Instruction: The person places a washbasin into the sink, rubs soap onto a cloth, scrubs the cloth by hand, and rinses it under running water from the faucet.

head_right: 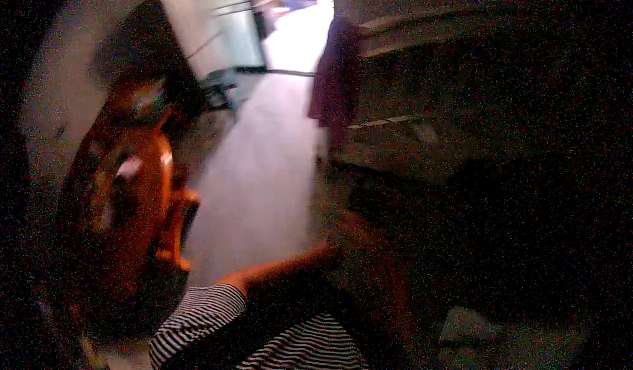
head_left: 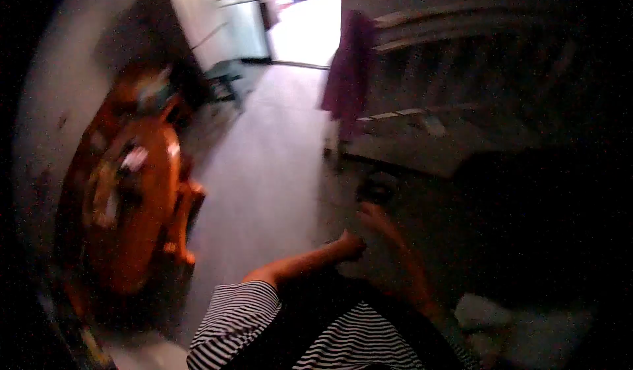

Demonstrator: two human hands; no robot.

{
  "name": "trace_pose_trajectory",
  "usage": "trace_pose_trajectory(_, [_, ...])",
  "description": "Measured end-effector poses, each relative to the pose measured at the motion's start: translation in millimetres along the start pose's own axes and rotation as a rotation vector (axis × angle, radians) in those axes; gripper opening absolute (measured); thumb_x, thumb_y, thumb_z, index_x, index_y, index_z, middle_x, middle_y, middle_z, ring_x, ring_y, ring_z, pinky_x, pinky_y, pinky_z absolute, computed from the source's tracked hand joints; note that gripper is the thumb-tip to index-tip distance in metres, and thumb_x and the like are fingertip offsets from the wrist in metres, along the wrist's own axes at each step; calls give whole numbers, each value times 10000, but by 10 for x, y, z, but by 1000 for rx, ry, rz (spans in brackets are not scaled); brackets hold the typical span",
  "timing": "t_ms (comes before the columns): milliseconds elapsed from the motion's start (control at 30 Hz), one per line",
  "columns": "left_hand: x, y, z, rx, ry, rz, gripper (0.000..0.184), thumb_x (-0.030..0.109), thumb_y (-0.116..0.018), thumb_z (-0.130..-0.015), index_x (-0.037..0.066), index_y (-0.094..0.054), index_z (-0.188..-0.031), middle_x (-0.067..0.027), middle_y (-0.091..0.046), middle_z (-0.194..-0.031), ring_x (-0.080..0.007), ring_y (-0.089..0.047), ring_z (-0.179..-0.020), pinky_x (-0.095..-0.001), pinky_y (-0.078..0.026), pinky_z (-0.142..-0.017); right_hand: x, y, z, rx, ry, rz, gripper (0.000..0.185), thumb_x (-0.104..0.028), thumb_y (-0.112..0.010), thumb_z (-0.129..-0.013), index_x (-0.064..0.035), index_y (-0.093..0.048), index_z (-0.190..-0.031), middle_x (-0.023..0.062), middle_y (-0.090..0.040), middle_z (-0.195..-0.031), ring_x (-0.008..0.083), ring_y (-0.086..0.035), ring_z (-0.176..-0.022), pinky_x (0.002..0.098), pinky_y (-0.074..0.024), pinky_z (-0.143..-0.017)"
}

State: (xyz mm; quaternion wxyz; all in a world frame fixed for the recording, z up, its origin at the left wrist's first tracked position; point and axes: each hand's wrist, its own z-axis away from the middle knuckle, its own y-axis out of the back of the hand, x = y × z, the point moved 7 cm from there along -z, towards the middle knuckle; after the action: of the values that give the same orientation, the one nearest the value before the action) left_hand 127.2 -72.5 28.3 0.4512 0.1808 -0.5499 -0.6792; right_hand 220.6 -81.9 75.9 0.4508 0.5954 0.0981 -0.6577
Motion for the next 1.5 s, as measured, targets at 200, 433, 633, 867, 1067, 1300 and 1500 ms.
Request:
trace_pose_trajectory(200, [266, 893, -694, -18, -406, 261, 333, 354, -531, -801, 94, -562, -1006, -117, -585, -950, -265, -569, -872, -459, -445, -733, -1852, -559, -720, -192, 740, 490, 190, -136, -583, -778, -20, -493, -897, 160, -541, -929, 307, -560, -792, 397, -470, -685])
trace_pose_trajectory(433, [-90, 1215, -1328, -159, -417, 388, 313, 337, -548, -785, 90, -553, -977, -113, -574, -917, -264, -561, -844, -449, -438, -716, -1510, 248, -689, -407, 444, 412, 301, -165, -606, -777, 12, -480, -985, 180, -551, -946, 331, -540, -885, 441, -449, -751])
trace_pose_trajectory(633, [9, 1482, -1908, -197, -458, 382, 298, 322, -563, -770, 87, -546, -952, -110, -565, -890, -262, -554, -820, -441, -431, -701, -1071, 1043, -626, -217, 340, 350, 313, -174, -599, -779, 14, -477, -999, 181, -542, -967, 331, -527, -907, 442, -437, -767])
trace_pose_trajectory(867, [565, 2166, -2968, -155, -500, 367, 282, 305, -580, -754, 83, -538, -923, -106, -554, -857, -260, -546, -791, -431, -424, -684, -454, 2478, -327, -2, 284, 332, 328, -183, -591, -782, 15, -473, -1015, 183, -531, -991, 331, -511, -932, 443, -422, -786])
trace_pose_trajectory(1067, [1145, 2902, -3972, -45, -608, 365, 271, 290, -595, -740, 79, -531, -898, -103, -544, -830, -259, -540, -767, -423, -418, -669, 138, 3836, 186, 190, 218, 337, 341, -192, -584, -784, 16, -470, -1029, 184, -522, -1012, 332, -498, -953, 444, -410, -802])
trace_pose_trajectory(1300, [2357, 3865, -4930, 251, -893, 336, 261, 273, -612, -723, 75, -522, -868, -99, -533, -797, -257, -531, -739, -413, -410, -651, 989, 5274, 1230, 513, 60, 392, 357, -201, -576, -787, 18, -466, -1045, 185, -511, -1036, 332, -482, -978, 446, -395, -821])
trace_pose_trajectory(1500, [3076, 4261, -5085, 551, -1097, 321, 256, 258, -627, -709, 72, -515, -843, -95, -524, -769, -256, -525, -715, -405, -404, -636, 1557, 5909, 2385, 856, -164, 535, 370, -210, -569, -789, 19, -462, -1059, 187, -502, -1057, 332, -469, -1000, 447, -383, -837])
